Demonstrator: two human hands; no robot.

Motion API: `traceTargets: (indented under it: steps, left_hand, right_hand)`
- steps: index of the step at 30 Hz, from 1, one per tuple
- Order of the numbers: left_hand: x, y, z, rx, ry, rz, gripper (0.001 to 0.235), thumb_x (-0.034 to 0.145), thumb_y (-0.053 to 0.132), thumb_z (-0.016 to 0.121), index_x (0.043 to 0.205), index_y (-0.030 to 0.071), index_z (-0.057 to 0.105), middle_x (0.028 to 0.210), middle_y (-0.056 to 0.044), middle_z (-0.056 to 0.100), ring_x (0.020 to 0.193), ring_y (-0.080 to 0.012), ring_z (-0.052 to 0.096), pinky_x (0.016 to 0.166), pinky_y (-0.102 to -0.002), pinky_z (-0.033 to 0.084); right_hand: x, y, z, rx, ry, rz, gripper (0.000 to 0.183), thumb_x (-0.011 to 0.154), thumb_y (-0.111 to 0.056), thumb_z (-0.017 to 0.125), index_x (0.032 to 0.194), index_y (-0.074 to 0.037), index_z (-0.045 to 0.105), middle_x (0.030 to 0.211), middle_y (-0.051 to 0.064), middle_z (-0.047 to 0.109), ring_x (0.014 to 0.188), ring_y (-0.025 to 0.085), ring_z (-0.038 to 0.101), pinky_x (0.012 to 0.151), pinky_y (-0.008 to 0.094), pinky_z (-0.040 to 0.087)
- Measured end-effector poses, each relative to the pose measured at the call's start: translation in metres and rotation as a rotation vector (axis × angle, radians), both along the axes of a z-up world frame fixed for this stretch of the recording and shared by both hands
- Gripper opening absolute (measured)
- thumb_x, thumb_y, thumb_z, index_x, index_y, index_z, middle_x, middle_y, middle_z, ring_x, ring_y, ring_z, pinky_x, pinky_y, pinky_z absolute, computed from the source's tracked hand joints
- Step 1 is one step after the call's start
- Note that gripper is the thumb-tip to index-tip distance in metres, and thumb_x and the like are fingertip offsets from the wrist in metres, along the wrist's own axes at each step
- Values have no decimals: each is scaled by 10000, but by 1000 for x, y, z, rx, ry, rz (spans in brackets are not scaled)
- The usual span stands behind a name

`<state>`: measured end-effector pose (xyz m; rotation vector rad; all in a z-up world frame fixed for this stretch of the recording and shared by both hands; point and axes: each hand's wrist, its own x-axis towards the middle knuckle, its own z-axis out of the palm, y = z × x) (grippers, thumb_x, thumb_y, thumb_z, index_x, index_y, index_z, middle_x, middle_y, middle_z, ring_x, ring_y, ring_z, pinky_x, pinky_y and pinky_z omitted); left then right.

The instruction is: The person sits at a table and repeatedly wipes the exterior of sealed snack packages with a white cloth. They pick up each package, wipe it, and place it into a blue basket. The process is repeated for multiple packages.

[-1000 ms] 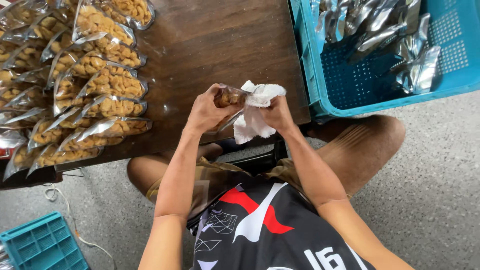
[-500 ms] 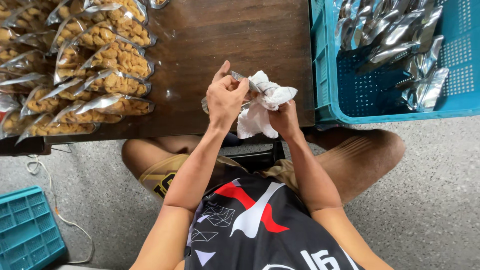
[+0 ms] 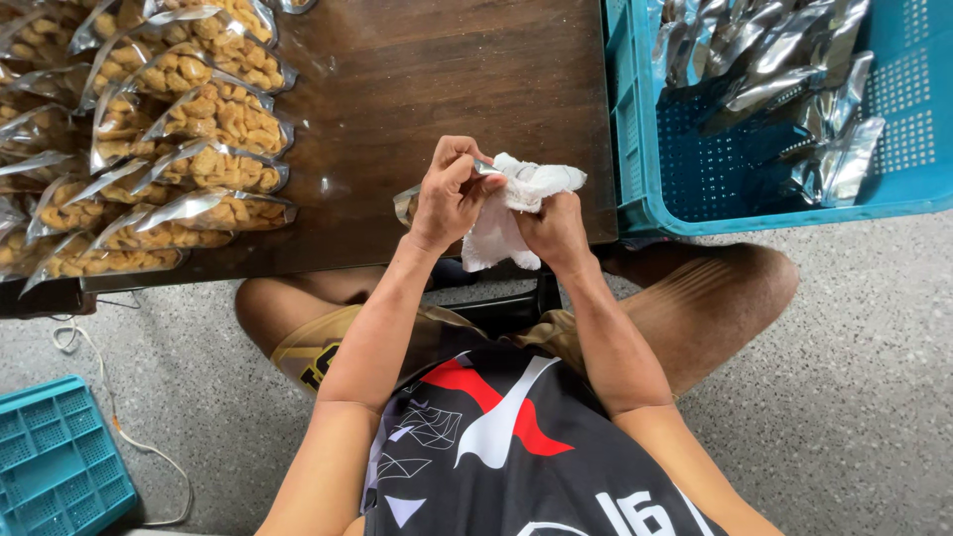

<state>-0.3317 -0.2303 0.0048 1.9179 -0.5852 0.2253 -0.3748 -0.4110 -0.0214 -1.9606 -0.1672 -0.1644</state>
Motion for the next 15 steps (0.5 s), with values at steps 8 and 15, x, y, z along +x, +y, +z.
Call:
traceTargets:
  steps: [8,15]
  left_hand:
    - [1,12,-5,171,-144,-62,266,1034,193,706,968,-35,586,1165,-139,534,954,-269,617,739,-371,542]
    - [-7,14,-1,266,-186,-57,219,1070,141,648,969,-35,566,1190,-138,541,1029,-323,614,837,-418,535]
  right_hand:
    - [7,-17,-23,-315,-111,169,159,855,-99,733,1001,-36,721,911,170,730,814,388,703,667,440,566]
    - [15,6,-20,-377,83,34,121,916,-156,693,947,-48,739,818,192,722,778,399,693,660,460,550]
